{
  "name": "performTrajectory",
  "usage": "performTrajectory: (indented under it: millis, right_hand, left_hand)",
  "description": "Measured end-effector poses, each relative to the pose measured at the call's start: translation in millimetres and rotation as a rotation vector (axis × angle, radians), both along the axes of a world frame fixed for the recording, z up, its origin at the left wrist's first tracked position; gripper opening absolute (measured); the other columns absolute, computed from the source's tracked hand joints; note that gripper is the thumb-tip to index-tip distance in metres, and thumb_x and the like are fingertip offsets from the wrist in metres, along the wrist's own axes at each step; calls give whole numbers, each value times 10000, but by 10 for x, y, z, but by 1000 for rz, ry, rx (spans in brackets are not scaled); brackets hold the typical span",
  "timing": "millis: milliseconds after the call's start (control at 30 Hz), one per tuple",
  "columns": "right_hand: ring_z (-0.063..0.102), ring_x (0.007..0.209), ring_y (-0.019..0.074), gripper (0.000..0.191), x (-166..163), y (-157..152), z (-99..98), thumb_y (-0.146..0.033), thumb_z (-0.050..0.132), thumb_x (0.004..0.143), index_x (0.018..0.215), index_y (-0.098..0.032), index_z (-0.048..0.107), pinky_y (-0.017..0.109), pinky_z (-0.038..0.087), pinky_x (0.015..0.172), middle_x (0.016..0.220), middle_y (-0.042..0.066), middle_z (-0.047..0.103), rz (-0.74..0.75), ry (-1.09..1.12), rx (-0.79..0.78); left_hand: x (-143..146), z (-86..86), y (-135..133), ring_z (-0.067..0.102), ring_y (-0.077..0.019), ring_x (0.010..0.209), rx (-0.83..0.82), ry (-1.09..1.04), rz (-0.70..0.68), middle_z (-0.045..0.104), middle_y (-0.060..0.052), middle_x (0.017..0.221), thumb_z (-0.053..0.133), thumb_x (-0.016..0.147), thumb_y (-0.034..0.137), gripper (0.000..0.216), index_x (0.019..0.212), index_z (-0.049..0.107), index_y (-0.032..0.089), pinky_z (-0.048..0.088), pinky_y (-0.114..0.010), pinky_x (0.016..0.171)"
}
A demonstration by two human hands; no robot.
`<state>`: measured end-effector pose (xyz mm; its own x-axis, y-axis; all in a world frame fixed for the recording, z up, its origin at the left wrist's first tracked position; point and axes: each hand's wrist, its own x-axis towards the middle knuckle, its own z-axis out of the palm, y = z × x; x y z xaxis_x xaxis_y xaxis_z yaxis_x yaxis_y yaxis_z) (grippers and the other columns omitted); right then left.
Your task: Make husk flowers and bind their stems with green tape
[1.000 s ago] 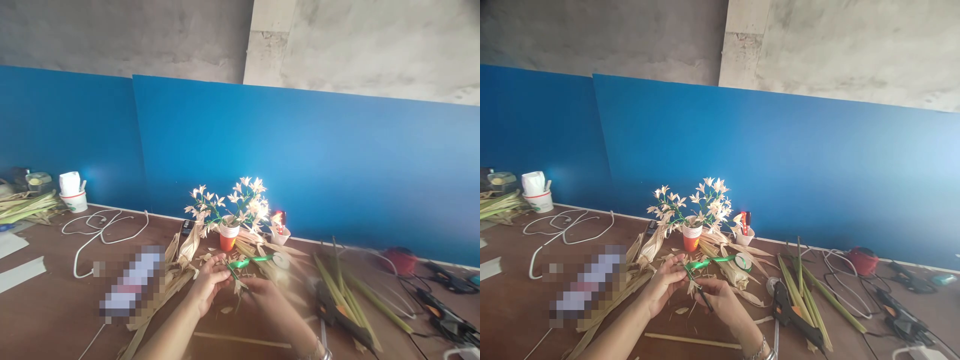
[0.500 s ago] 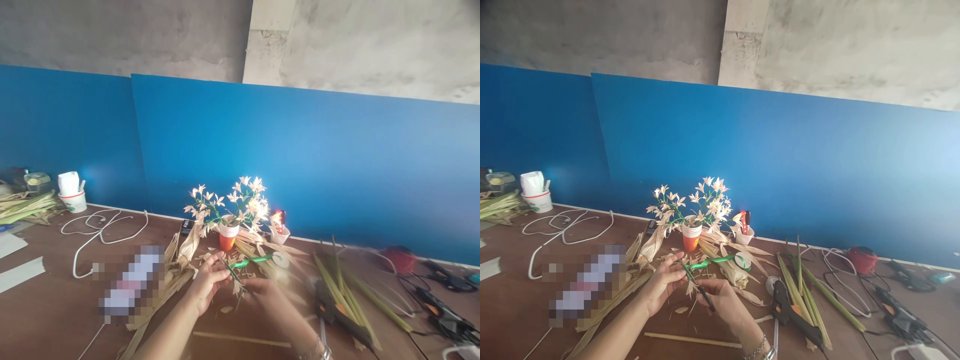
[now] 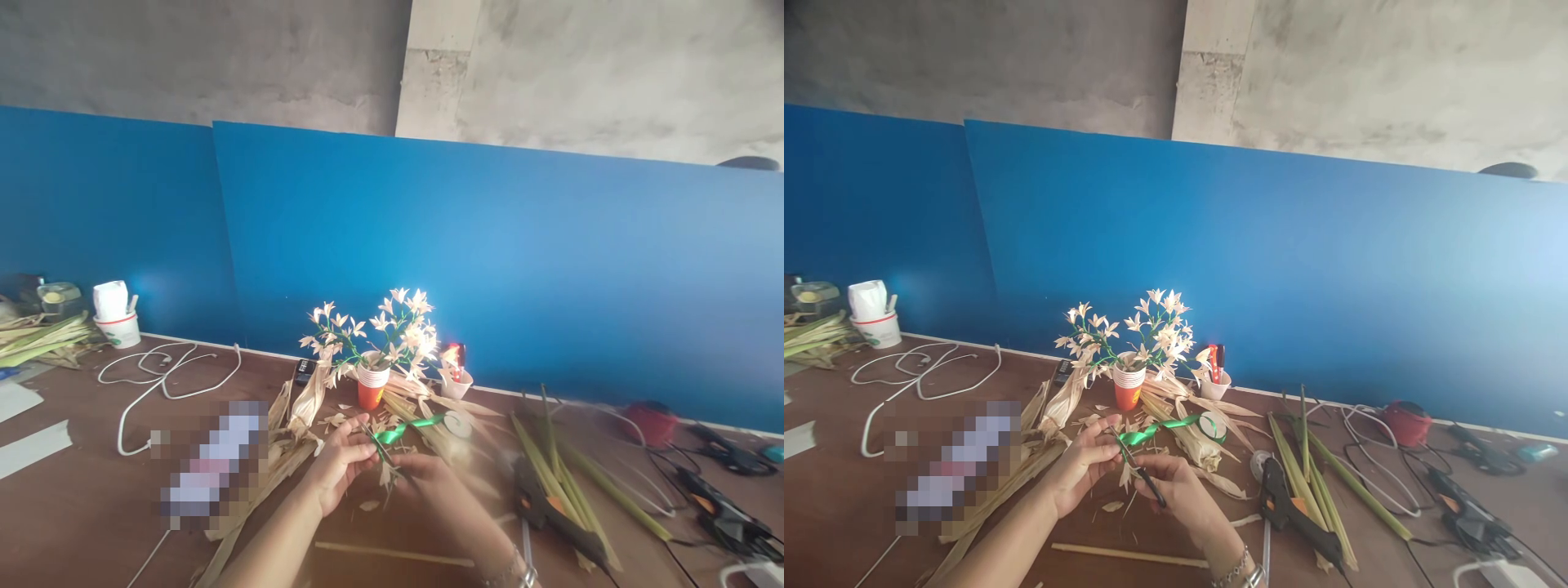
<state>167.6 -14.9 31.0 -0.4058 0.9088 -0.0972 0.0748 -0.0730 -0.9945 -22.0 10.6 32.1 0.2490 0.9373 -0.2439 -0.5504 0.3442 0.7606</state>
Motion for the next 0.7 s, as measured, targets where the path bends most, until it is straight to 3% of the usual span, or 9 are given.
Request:
performTrajectory:
  millis: [300, 500, 700]
  right_hand:
    - [555, 607, 144, 444, 13, 18, -74, -471, 731, 693, 1018, -169, 709, 270, 452, 614, 659, 16, 618, -1, 30, -57]
    - [579, 701, 177, 423, 29, 32, -54, -478, 728, 692, 985, -173, 721, 286, 463, 666, 685, 23, 634, 10, 9, -10]
    - [580, 679, 154, 467, 37, 22, -95, -479, 736, 682, 1033, -174, 699, 278, 463, 665, 707, 24, 634, -7, 38, -64]
  left_hand:
    - [-12, -2, -14, 628, -101, 569, -6, -18, -35, 630, 31, 639, 684, 644, -17, 528, 1126, 548, 153, 484, -185, 571]
    - [-14, 9, -19, 624, -92, 565, -26, -47, -46, 645, 23, 665, 689, 637, -21, 521, 1112, 557, 149, 477, -176, 567]
    - [-18, -2, -21, 629, -90, 579, -23, -55, -58, 654, 18, 682, 699, 635, -14, 533, 1124, 563, 149, 484, -176, 588]
